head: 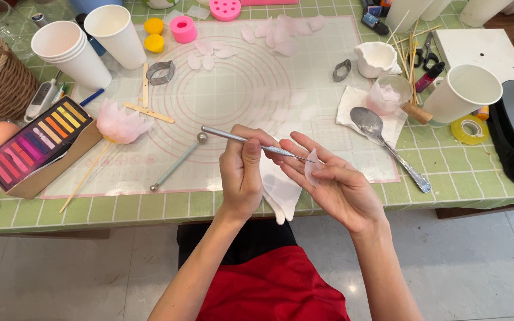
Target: The recorder is shaping and preparing individual wax or clay petals for a candle decoration.
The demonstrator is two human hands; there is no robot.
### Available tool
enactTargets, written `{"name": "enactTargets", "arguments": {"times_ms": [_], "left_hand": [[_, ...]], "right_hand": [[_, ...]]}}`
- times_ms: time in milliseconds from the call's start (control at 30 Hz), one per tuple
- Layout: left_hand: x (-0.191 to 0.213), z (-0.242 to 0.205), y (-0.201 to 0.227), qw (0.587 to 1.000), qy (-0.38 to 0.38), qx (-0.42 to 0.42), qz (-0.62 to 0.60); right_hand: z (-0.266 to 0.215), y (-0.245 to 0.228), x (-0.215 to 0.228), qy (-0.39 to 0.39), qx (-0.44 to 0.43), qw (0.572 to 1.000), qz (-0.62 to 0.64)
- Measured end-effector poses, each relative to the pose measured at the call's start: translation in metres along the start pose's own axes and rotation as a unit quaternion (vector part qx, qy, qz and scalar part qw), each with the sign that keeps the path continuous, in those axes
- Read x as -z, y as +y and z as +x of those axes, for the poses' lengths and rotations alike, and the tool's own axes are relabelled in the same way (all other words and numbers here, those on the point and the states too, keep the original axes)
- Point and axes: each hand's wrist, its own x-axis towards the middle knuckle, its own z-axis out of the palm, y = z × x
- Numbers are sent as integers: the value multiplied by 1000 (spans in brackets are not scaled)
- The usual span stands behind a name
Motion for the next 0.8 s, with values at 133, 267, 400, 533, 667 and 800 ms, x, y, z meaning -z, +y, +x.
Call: {"name": "enactTargets", "arguments": {"times_ms": [133, 267, 400, 533, 667, 800], "left_hand": [[-1, -1, 0, 1000, -5, -2, 4], [-1, -1, -1, 1000, -11, -9, 2], [-2, -1, -2, 1000, -10, -8, -3], [-1, -1, -2, 1000, -15, -6, -7], [-1, 0, -1, 1000, -15, -4, 6], [-1, -1, -3, 1000, -16, -7, 1]], "right_hand": [[-1, 0, -1, -2, 2, 1000, 0], [-1, 0, -2, 4, 3, 1000, -6], [-1, -1, -2, 15, 2, 1000, -8], [-2, -1, -2, 13, 2, 1000, -10], [-2, -1, -2, 16, 1, 1000, -14], [-2, -1, -1, 19, 0, 1000, -21]]}}
